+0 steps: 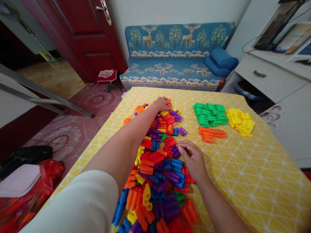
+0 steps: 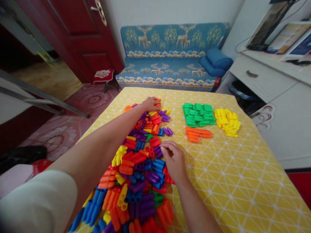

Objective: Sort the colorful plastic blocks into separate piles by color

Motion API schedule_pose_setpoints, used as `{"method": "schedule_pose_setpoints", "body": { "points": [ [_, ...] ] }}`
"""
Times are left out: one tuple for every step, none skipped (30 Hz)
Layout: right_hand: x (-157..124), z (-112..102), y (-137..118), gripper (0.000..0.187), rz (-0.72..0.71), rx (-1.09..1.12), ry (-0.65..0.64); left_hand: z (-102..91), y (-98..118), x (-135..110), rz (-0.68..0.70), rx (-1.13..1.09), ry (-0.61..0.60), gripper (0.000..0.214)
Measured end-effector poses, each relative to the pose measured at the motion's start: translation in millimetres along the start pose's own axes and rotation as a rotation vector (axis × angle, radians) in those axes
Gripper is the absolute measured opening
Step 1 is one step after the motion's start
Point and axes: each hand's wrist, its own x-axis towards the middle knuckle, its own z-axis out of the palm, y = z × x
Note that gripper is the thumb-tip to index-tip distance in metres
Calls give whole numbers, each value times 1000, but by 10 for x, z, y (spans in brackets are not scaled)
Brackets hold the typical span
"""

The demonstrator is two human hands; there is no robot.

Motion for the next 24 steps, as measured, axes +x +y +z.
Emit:
{"method": "schedule_pose_setpoints", "body": {
  "points": [
    [0,2,-4,15,-1,4,2,-36,0,-41,6,-8,-17,43],
    [0,4,-6,15,-4,8,3,-82,7,-93,14,-19,-37,43],
    [0,6,-7,15,-7,12,5,-136,20,-155,26,-32,-61,42],
    [-2,7,-7,15,-11,16,7,-194,40,-228,43,-44,-84,42],
    [-4,7,-7,15,-15,19,8,-254,66,-311,63,-54,-104,42],
    [-6,7,-6,15,-19,22,9,-314,97,-405,87,-70,-120,42],
    [-9,6,-7,15,-21,25,11,-373,132,-511,109,-91,-130,41],
    [-12,5,-8,16,-21,25,12,-429,172,-630,133,-114,-135,40],
    [-15,3,-9,17,-20,24,12,-483,216,-761,162,-154,-141,37],
    [-17,2,-11,17,-19,24,11,-535,264,-904,183,-186,-151,34],
    [-19,1,-11,17,-18,23,12,-586,317,-1058,205,-204,-158,32],
    [-21,1,-11,17,-18,22,12,-639,374,-1220,235,-221,-168,30],
    [-22,1,-9,17,-20,22,11,-695,434,-1386,264,-243,-190,29],
    [-22,1,-5,17,-22,23,12,-756,495,-1551,285,-278,-212,26],
    [-22,2,-1,16,-24,24,13,-822,554,-1707,318,-331,-250,27],
    [-22,3,4,16,-24,24,13,-891,607,-1846,340,-402,-295,29],
    [-22,5,9,16,-23,25,14,-962,647,-1960,326,-482,-311,30],
    [-22,6,13,17,-21,26,16,-1030,670,-2043,295,-548,-307,30],
    [-22,8,16,17,-17,26,18,-1088,668,-2087,262,-593,-294,31],
    [-22,8,18,17,-13,25,18,-1130,638,-2092,235,-614,-282,31],
    [-22,9,20,18,-11,25,18,-1151,576,-2059,216,-608,-261,32],
    [-23,8,20,18,-10,26,19,-1146,484,-1992,200,-578,-235,33],
    [-23,8,20,18,-10,28,17,-1114,367,-1898,189,-524,-199,35],
    [-23,6,20,17,-10,29,14,-1056,232,-1787,138,-453,-93,37]
  ]
}}
